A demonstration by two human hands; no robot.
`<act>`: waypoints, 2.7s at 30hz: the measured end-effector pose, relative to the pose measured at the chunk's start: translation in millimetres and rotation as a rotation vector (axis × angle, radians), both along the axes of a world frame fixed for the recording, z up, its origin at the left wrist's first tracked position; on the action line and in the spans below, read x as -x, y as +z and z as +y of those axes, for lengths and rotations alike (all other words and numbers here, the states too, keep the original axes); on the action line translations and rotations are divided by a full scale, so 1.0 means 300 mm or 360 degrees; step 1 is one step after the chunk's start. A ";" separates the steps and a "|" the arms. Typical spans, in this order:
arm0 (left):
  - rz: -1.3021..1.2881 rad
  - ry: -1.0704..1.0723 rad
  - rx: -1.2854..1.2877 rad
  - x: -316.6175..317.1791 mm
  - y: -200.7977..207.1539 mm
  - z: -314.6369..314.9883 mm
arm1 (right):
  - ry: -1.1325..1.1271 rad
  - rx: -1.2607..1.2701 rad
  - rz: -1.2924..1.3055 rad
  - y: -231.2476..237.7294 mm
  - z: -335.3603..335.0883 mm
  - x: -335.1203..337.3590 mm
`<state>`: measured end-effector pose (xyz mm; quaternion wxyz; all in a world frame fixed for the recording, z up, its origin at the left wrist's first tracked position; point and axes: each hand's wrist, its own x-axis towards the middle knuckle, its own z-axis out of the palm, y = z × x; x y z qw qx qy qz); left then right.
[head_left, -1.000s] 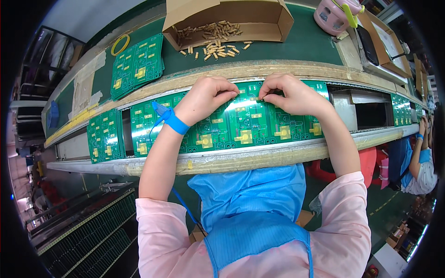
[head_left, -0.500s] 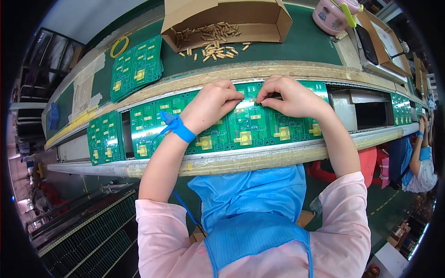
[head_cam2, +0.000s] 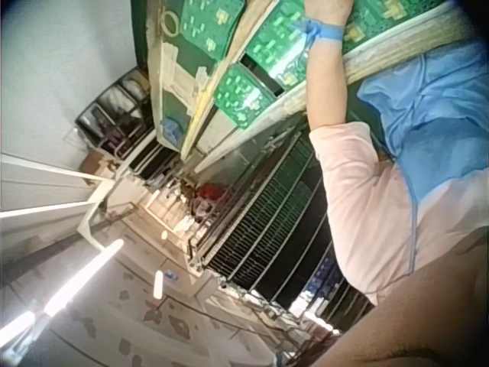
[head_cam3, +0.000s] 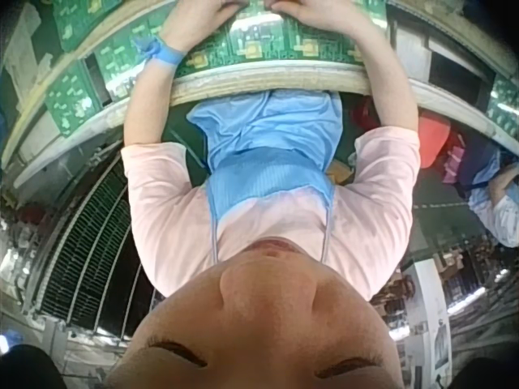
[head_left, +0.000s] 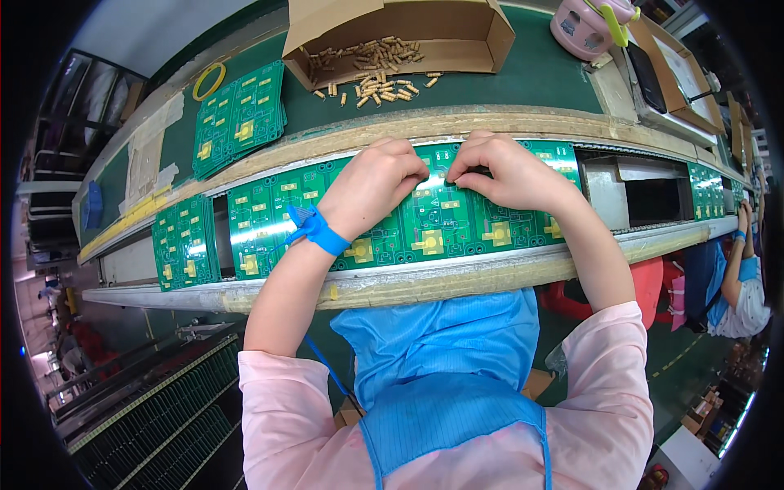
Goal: The person places small cylindrical components onto green circuit boards on a conveyor belt. They pick components from a cardboard box and insert them into specific slots on the boards, then push the boards forward along the line.
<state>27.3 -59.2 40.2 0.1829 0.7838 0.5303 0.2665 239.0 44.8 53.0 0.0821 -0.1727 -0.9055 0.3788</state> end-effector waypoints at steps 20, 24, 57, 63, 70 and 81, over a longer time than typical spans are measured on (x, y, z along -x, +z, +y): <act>0.0403 0.1086 0.1317 0.323 0.111 -0.167 | -0.0045 -0.0430 -0.0196 0.026 -0.080 0.044; 0.0326 0.1018 0.1307 0.328 0.097 -0.161 | -0.0251 -0.0055 -0.0182 0.093 0.003 0.026; 0.0159 0.0853 -0.0341 0.213 -0.033 0.023 | -0.0761 -0.0562 0.0051 -0.044 0.209 0.046; 0.0022 0.0708 -0.0423 0.098 -0.012 0.002 | -0.0836 -0.0929 0.0106 -0.088 0.174 0.068; -0.0238 0.0294 0.0040 0.058 0.010 -0.025 | -0.0600 -0.0205 0.0000 0.016 0.018 0.038; -0.0271 0.0173 0.0158 0.055 -0.010 -0.024 | -0.0201 0.0079 0.0125 -0.019 -0.021 0.045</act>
